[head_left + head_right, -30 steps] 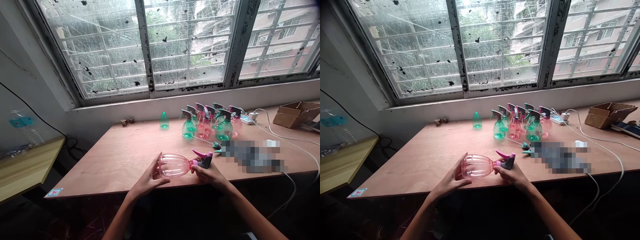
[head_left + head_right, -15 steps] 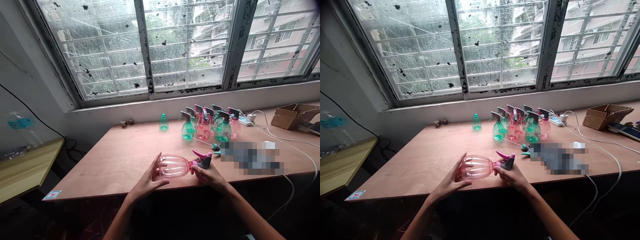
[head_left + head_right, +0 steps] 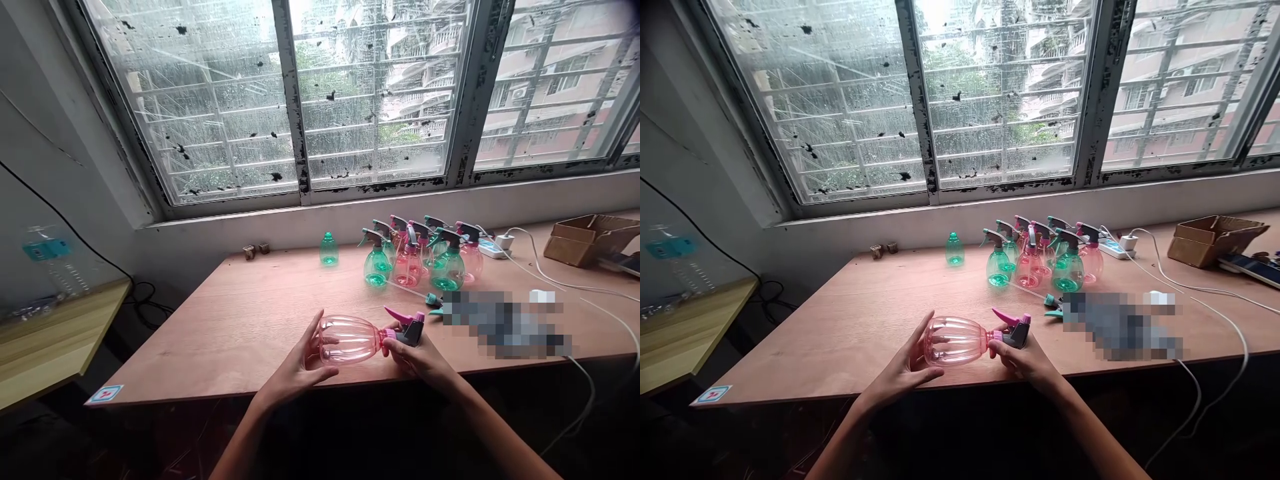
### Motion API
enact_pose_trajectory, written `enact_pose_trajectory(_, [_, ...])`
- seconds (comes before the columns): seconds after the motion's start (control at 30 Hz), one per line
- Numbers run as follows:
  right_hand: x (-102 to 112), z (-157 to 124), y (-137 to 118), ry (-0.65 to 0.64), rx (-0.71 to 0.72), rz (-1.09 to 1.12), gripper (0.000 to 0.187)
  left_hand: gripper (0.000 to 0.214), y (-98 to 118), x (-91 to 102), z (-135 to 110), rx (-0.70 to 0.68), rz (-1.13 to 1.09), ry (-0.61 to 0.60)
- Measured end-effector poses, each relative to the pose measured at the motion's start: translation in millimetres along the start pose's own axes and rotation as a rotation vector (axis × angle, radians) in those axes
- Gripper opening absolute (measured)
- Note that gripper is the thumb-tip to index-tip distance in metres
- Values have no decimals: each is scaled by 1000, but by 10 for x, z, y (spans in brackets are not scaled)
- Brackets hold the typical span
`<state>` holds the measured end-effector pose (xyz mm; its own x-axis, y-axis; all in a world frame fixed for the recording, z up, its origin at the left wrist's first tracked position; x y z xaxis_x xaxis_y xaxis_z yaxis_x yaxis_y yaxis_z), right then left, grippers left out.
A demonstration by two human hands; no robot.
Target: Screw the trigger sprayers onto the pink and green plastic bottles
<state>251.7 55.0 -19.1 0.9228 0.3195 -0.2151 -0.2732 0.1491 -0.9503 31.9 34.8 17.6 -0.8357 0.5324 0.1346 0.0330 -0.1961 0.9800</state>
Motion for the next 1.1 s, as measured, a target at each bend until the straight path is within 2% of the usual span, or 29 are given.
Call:
enact_pose_trajectory(0.1, [-5,-4,-5,-1,-2,-1,27,106,-15,-2,-3,5,-17,-8])
enact_pose_trajectory(0.27, [-10,4,3,-9,-2,-5,27,92,-8,3,-10,26,-17,-1])
enact_pose_trajectory(0.53, [-7,3,-9,-1,-1,-9,26,107,-13,-17,-7,18,1,-13])
enact_pose_trajectory(0.73, [1,-1,-13,10,11,-14,26,93,-15,-4,-10,31,7,-12])
enact_pose_trajectory(1.0, [-13,-4,-30,15,10,-14,27,105,26,-38,-15,20,8,-22])
enact_pose_trajectory(1.1, [-23,-8,-57,20,5,-14,29,101,23,-32,-19,28,6,-18])
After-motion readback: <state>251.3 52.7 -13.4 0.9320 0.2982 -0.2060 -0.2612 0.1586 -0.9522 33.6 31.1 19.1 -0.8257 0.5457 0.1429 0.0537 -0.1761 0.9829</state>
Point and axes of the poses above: each hand's wrist, its own z-axis towards the middle knuckle, its own x-axis out of the back of the hand, y = z × x, the point moved 8 cm from there along z, towards the middle knuckle, and after that the axes turned 1 degree about -y, right-handed, at the moved point
